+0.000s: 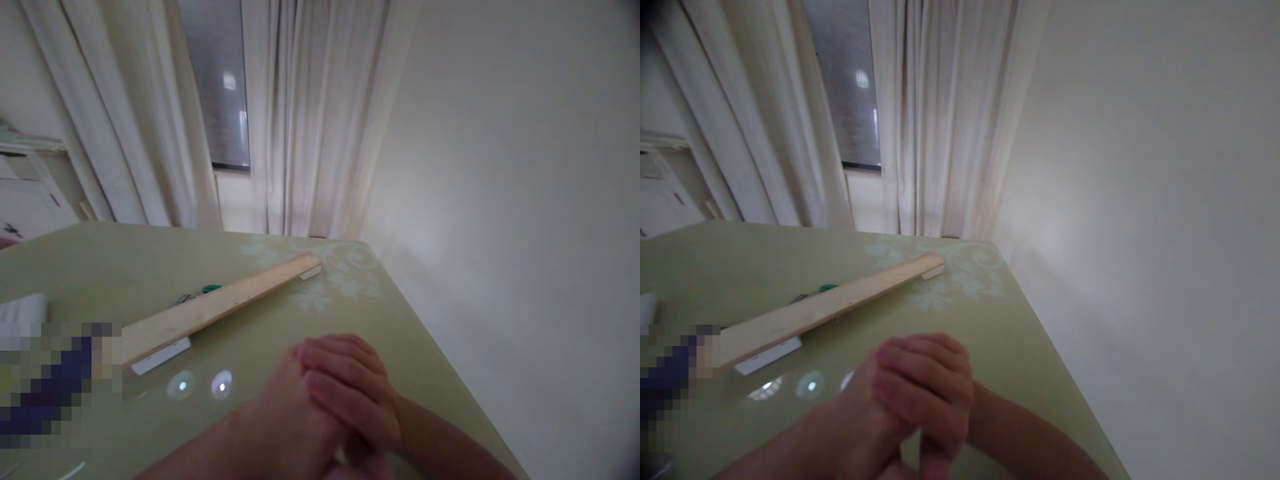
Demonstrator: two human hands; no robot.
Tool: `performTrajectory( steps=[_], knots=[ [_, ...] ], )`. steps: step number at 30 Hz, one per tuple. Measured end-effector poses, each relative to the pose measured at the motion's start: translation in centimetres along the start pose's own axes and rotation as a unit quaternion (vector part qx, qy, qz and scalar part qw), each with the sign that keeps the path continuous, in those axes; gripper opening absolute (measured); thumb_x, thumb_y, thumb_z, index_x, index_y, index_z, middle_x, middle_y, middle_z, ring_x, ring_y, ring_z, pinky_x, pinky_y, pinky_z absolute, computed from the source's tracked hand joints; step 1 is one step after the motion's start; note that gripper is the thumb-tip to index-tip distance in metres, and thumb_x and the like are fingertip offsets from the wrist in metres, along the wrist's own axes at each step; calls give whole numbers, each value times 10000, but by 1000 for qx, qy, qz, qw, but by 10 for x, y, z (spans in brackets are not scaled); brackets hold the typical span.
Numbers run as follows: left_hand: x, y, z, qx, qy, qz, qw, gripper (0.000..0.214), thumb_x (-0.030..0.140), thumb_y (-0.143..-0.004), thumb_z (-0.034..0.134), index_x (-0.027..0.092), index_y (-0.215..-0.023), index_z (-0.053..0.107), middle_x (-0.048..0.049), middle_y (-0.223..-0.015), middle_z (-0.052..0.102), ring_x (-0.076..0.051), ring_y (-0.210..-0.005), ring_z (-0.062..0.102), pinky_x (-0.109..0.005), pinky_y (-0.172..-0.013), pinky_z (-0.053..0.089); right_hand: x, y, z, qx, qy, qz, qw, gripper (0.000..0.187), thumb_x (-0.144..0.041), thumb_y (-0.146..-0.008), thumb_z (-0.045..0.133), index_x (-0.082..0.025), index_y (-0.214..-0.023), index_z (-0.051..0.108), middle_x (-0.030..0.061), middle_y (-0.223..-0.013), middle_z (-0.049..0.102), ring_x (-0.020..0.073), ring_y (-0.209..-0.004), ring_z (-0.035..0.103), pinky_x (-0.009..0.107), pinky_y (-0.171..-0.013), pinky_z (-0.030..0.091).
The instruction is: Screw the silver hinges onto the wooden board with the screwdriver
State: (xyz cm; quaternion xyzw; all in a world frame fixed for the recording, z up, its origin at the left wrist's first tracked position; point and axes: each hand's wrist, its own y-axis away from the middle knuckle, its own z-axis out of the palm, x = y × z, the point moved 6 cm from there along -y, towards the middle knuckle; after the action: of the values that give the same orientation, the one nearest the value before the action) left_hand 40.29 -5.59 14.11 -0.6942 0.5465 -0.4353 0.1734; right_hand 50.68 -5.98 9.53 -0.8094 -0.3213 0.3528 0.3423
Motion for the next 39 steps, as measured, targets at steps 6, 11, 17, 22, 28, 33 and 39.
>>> performTrajectory(
  steps=[6, 11, 17, 22, 28, 33, 39],
  knots=[
    [-61, 29, -68, -99, -360, -171, 912, 489, 545, -1091, 469, 168, -1233, 747, -161, -1165, 798, -369, -1094, 743, -560, -1017, 551, 73, -44, -26, -66, 146, 17, 987, 720, -644, -1092, 249, -169, -1498, 609, 177, -1481, 691, 296, -1401, 641, 517, -1174, 511],
    [-123, 105, -120, -146, -484, -311, 805, 559, 396, -1010, 521, 105, -1476, 623, -242, -1515, 643, -452, -1357, 631, -602, -1139, 466, 154, -60, -1, -174, 192, 81, 962, 668, -562, -1034, 615, -180, -1574, 528, 197, -1546, 634, 332, -1434, 600, 537, -1218, 459],
    [-169, 170, -163, -162, -498, -394, 755, 836, 426, -937, 577, 29, -1651, 402, -328, -1652, 456, -543, -1509, 460, -724, -1230, 291, 238, -103, 31, -305, 254, 101, 912, 668, -392, -964, 789, -181, -1547, 542, 188, -1640, 509, 366, -1466, 538, 589, -1207, 460],
    [-189, 191, -182, -247, -453, -492, 701, 1105, 490, -835, 708, 88, -1739, 216, -279, -1685, 440, -486, -1530, 460, -636, -1275, 296, 279, -144, 70, -379, 284, 95, 875, 443, -403, -1032, 707, -199, -1417, 629, 125, -1468, 627, 298, -1264, 662, 541, -1050, 585],
    [-197, 195, -193, -248, -407, -521, 708, 1148, 478, -776, 742, 127, -1735, 220, -259, -1616, 532, -455, -1460, 548, -556, -1188, 440, 295, -148, 114, -465, 302, 101, 826, 414, -403, -1036, 702, -195, -1389, 642, 117, -1413, 656, 276, -1203, 688, 507, -1006, 609],
    [-212, 188, -190, -287, -356, -508, 730, 992, 377, -680, 813, 138, -1577, 465, -263, -1507, 618, -415, -1395, 609, -491, -1168, 469, 294, -144, 120, -502, 329, 87, 795, 422, -405, -1033, 705, -192, -1391, 640, 117, -1415, 655, 281, -1211, 685, 514, -1012, 605],
    [-202, 175, -184, -334, -352, -496, 720, 698, 355, -648, 856, 123, -1267, 632, -250, -1306, 701, -414, -1240, 690, -476, -1061, 540, 283, -131, 104, -530, 341, 79, 773, 413, -406, -1032, 706, -188, -1378, 647, 116, -1408, 659, 280, -1212, 684, 515, -1014, 603]
  ],
)
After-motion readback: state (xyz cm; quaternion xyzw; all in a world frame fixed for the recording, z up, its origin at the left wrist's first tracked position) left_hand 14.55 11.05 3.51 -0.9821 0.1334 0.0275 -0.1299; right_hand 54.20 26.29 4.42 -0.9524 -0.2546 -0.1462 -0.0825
